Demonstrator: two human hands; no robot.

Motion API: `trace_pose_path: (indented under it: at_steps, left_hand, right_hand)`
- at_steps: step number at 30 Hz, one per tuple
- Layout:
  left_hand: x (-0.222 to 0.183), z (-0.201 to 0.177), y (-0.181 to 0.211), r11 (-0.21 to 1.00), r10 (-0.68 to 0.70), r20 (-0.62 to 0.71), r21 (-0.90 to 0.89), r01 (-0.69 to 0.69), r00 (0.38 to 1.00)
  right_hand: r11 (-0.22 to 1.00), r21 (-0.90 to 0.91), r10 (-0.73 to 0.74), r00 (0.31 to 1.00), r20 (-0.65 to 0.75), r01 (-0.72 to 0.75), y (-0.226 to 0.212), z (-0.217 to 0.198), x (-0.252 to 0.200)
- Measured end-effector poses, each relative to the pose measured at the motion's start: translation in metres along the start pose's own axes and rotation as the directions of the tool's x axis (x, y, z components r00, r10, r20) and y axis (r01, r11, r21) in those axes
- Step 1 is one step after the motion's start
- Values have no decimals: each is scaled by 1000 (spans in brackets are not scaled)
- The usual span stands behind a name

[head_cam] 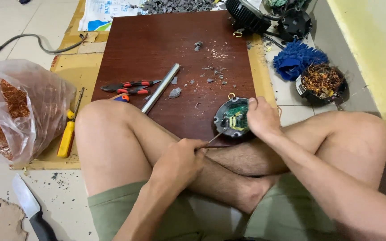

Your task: Disassembling an electronic device housing using a screwdriver and pliers to access internal components.

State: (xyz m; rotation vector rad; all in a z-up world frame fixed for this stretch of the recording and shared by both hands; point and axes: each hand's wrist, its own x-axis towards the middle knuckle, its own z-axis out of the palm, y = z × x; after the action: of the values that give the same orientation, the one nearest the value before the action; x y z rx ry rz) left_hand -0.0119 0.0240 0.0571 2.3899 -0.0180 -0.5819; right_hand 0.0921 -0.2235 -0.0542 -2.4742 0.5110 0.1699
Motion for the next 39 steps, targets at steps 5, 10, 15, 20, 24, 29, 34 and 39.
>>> trace_pose_path:
  at_steps: [5,10,15,20,24,29,34,39]
  left_hand:
    - [23,6,-7,965,-33,3,261,31,999]
    - [24,3,-13,970,-8,63,245,-8,998]
    - [22,14,-19,974,24,90,224,-43,996]
    - [6,25,-11,994,-13,87,107,4,996]
    - [3,54,-13,995,13,75,101,-20,997]
    - [-9,74,-15,984,-49,-117,-174,28,992]
    - [-5,69,1,990,-36,-87,-142,23,996]
    - [-3,76,15,931,-120,12,-345,117,993]
  right_hand:
    - [999,21,-25,998,62,24,-16,-2,-4]
    - [934,135,-349,927,136,332,-41,-29,-26]
    - [964,160,-241,950,198,211,-38,-21,-5]
    - [982,0,-186,975,120,187,-8,10,31]
    - [986,-29,-159,984,75,162,-13,13,37]
    - [997,33,-75,970,229,69,-54,-19,1]
    - [998,44,-46,988,149,40,-34,-18,21]
    - [987,109,109,992,60,-115,-33,-22,24]
